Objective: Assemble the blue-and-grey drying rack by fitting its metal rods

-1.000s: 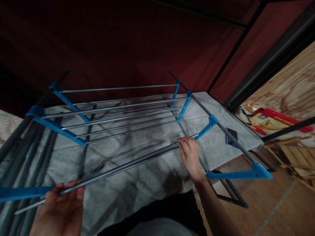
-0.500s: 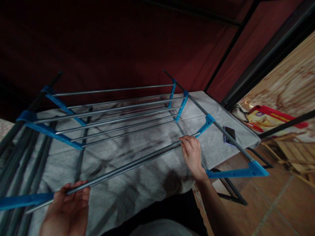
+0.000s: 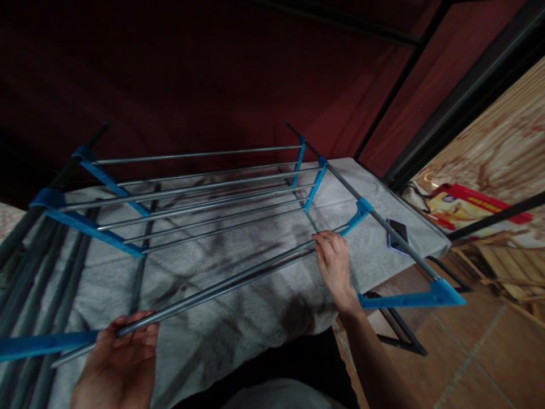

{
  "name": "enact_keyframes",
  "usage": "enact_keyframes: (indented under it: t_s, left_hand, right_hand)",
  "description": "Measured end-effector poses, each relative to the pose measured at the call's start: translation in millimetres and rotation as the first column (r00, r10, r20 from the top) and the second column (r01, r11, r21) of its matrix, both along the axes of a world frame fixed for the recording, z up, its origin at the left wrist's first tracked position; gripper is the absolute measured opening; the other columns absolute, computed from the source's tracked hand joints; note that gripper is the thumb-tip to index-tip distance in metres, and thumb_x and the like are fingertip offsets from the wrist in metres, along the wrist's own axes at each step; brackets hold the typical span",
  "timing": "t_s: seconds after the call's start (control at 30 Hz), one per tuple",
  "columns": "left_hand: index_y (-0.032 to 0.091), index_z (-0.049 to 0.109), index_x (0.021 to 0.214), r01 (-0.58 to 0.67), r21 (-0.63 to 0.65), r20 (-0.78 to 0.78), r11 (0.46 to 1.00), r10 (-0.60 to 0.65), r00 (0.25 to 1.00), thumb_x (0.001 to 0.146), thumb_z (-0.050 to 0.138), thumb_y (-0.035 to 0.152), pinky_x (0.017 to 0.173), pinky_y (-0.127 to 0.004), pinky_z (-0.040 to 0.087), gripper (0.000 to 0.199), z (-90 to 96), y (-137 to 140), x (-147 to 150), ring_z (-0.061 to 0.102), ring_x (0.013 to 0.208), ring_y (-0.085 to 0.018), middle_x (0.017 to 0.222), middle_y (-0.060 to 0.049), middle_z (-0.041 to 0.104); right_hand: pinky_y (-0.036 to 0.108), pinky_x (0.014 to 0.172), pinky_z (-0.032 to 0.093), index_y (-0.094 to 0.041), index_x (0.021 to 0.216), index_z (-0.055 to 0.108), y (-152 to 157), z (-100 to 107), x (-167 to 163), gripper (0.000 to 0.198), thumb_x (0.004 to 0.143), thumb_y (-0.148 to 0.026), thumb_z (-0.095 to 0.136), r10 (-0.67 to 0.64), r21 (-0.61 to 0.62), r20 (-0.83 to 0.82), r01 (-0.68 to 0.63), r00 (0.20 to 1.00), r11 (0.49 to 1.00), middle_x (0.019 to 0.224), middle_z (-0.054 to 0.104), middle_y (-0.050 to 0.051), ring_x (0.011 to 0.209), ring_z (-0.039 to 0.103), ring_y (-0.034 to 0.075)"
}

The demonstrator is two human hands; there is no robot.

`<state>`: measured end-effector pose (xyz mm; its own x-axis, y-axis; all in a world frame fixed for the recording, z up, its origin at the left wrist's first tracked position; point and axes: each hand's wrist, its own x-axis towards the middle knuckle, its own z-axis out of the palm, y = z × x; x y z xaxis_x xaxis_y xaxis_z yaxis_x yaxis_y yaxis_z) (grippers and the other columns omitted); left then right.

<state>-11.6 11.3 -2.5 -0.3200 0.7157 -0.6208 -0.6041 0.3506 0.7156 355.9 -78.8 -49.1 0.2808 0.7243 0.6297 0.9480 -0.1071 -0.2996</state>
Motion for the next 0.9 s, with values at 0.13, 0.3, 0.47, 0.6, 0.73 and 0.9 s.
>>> enact_keyframes:
  t_s: [0.13, 0.3, 0.47, 0.6, 0.73, 0.9]
  left_hand:
    - [0.025, 0.065, 0.072, -0.016, -0.002, -0.003, 1.000, 0.016, 1.000, 0.093, 0.052, 0.020, 0.077, -0.017, 0.056, 0.025, -1.4, 0, 0, 0.065, 0.087, -0.007, 0.078, 0.007, 0.070]
    - [0.024, 0.064, 0.072, -0.010, -0.007, -0.005, 1.000, 0.010, 1.000, 0.093, 0.053, 0.022, 0.078, -0.018, 0.055, 0.024, -3.2, -1, -1, 0.065, 0.088, -0.008, 0.077, 0.007, 0.070]
    - [0.025, 0.064, 0.071, 0.047, 0.031, -0.009, 0.998, -0.047, 0.999, 0.088, 0.061, 0.028, 0.075, -0.021, 0.054, 0.017, -11.3, 1, -5, 0.064, 0.085, -0.010, 0.076, 0.007, 0.070]
    - [0.025, 0.063, 0.070, 0.046, 0.018, -0.016, 0.999, -0.046, 0.999, 0.088, 0.061, 0.027, 0.075, -0.021, 0.053, 0.018, -16.3, 2, -6, 0.064, 0.083, -0.010, 0.075, 0.007, 0.069]
    - [0.024, 0.064, 0.070, 0.036, 0.042, -0.026, 0.998, -0.035, 0.999, 0.088, 0.059, 0.024, 0.077, -0.022, 0.054, 0.019, -19.8, 3, -7, 0.063, 0.084, -0.010, 0.075, 0.007, 0.069]
    - [0.024, 0.065, 0.072, 0.039, 0.032, -0.014, 0.999, -0.039, 0.999, 0.090, 0.057, 0.023, 0.076, -0.021, 0.054, 0.020, -20.7, 2, -6, 0.064, 0.086, -0.010, 0.078, 0.006, 0.069]
  right_hand:
    - [0.047, 0.096, 0.045, -0.025, 0.123, 0.061, 0, -8, -1, 0.032, 0.097, -0.019, 0.043, -0.004, -0.016, -0.023, 0.003, 1.000, 1.000, 0.115, 0.062, 0.010, 0.110, 0.056, 0.026]
    - [0.046, 0.096, 0.045, -0.024, 0.121, 0.062, 0, -23, -2, 0.030, 0.098, -0.021, 0.043, -0.003, -0.046, -0.041, 0.001, 0.999, 0.999, 0.116, 0.063, 0.010, 0.109, 0.056, 0.026]
    - [0.046, 0.097, 0.045, -0.023, 0.120, 0.063, 0, -36, -1, 0.030, 0.098, -0.020, 0.043, 0.014, -0.053, -0.058, -0.017, 0.998, 0.998, 0.115, 0.065, 0.010, 0.109, 0.056, 0.026]
    - [0.045, 0.097, 0.046, -0.023, 0.121, 0.063, 0, -42, 0, 0.030, 0.097, -0.020, 0.044, 0.020, -0.056, -0.066, -0.024, 0.998, 0.998, 0.116, 0.064, 0.010, 0.111, 0.057, 0.026]
    - [0.044, 0.097, 0.046, -0.023, 0.122, 0.062, -1, -46, 0, 0.030, 0.098, -0.022, 0.043, 0.018, -0.068, -0.068, -0.022, 0.998, 0.997, 0.116, 0.064, 0.009, 0.111, 0.056, 0.026]
    - [0.044, 0.095, 0.046, -0.023, 0.121, 0.062, -2, -50, -1, 0.029, 0.099, -0.024, 0.043, 0.015, -0.069, -0.064, -0.020, 0.998, 0.997, 0.114, 0.064, 0.009, 0.109, 0.056, 0.025]
